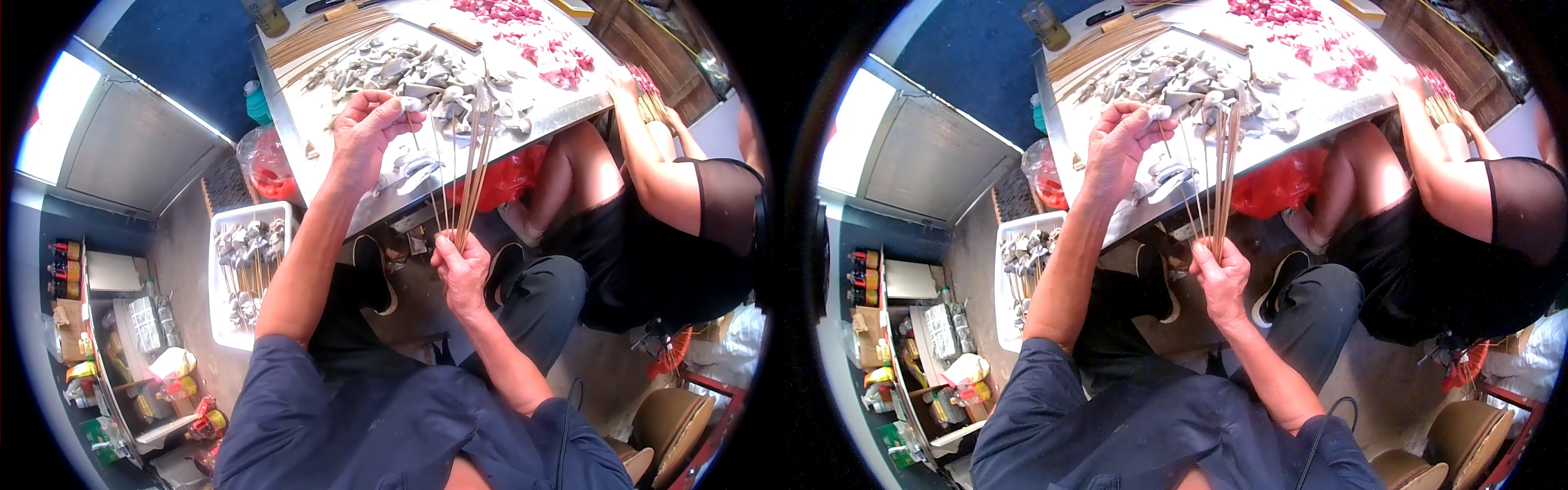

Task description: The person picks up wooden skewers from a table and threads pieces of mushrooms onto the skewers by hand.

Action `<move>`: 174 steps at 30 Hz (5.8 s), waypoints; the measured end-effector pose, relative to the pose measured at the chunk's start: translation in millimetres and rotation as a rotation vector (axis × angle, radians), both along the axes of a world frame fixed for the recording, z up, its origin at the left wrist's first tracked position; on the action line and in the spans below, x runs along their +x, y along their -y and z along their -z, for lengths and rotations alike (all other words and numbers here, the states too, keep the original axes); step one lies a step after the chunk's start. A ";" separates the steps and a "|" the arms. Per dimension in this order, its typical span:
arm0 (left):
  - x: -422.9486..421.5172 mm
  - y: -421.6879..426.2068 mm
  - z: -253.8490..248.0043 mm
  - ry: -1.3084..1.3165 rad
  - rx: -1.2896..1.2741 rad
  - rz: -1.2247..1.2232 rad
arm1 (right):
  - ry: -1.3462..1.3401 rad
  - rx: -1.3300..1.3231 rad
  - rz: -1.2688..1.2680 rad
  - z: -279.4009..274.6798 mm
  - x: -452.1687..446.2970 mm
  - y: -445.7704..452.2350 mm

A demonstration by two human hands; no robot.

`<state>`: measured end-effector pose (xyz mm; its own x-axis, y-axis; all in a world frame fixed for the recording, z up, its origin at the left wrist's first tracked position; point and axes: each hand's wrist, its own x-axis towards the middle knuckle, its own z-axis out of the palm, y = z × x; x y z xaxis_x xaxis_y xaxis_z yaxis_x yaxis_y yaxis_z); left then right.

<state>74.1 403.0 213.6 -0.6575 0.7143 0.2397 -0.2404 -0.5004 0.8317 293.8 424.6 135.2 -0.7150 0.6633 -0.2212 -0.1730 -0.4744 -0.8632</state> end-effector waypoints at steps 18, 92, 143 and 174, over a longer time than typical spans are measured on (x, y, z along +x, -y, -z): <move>22.0 5.1 -12.3 -0.370 -0.441 0.170 | 0.014 -0.040 0.089 -0.5 4.0 -6.0; 5.3 -10.4 -3.5 0.142 -0.205 0.004 | 0.017 -0.044 -0.041 1.8 2.4 -1.3; -62.7 -20.3 -1.8 -0.250 -0.398 -0.157 | -0.012 -0.068 0.003 -3.7 5.6 -6.4; -14.9 3.1 -14.6 -0.135 -0.390 -0.008 | -0.022 -0.076 -0.048 -1.2 2.0 -2.7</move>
